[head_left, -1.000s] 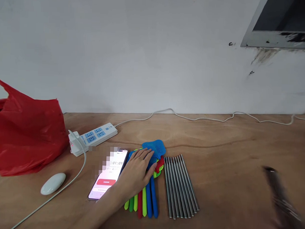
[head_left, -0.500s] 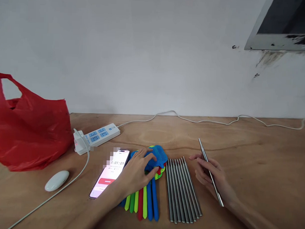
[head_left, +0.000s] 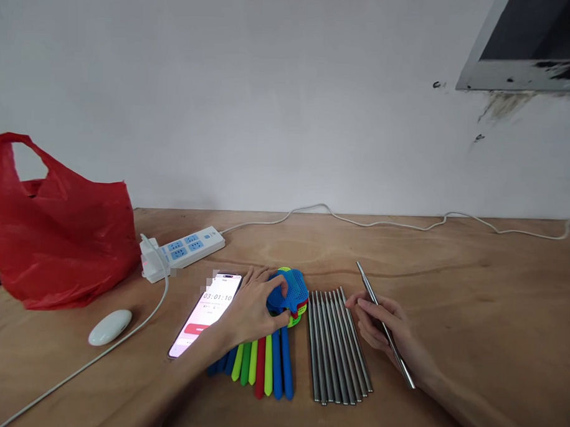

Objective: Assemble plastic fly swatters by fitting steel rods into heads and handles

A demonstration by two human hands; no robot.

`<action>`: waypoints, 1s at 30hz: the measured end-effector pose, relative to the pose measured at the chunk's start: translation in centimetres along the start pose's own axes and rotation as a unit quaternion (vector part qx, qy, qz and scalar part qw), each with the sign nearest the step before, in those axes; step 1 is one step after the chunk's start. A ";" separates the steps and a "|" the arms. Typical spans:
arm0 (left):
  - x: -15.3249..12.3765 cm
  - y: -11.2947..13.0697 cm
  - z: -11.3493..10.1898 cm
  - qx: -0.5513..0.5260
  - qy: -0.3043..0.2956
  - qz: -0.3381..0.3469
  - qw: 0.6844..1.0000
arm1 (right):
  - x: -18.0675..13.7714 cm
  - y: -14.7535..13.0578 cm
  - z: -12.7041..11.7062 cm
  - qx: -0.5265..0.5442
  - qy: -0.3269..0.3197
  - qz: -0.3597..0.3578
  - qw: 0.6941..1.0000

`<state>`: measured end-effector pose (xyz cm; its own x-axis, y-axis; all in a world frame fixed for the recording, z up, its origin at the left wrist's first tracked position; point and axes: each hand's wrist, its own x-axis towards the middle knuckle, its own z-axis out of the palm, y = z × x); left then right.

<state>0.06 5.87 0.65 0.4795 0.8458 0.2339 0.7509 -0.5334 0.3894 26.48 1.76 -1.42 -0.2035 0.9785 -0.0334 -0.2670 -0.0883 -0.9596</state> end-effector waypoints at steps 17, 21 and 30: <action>-0.1 -1.0 -0.2 -0.014 -0.014 0.006 1.000 | 0.0 0.4 -0.5 -0.021 -0.011 0.009 1.000; -0.2 -1.0 -0.4 -0.011 -0.009 0.000 1.000 | 0.2 0.4 -0.8 -0.012 -0.014 0.011 1.000; -0.3 -0.5 -1.1 0.006 0.044 0.064 0.997 | 0.1 0.7 -1.0 0.048 -0.075 0.023 0.996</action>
<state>-0.95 5.86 1.38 0.5307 0.7680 0.3585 0.6919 -0.6369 0.3400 27.20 2.02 -2.33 -0.3539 0.9348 -0.0287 -0.3415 -0.1577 -0.9266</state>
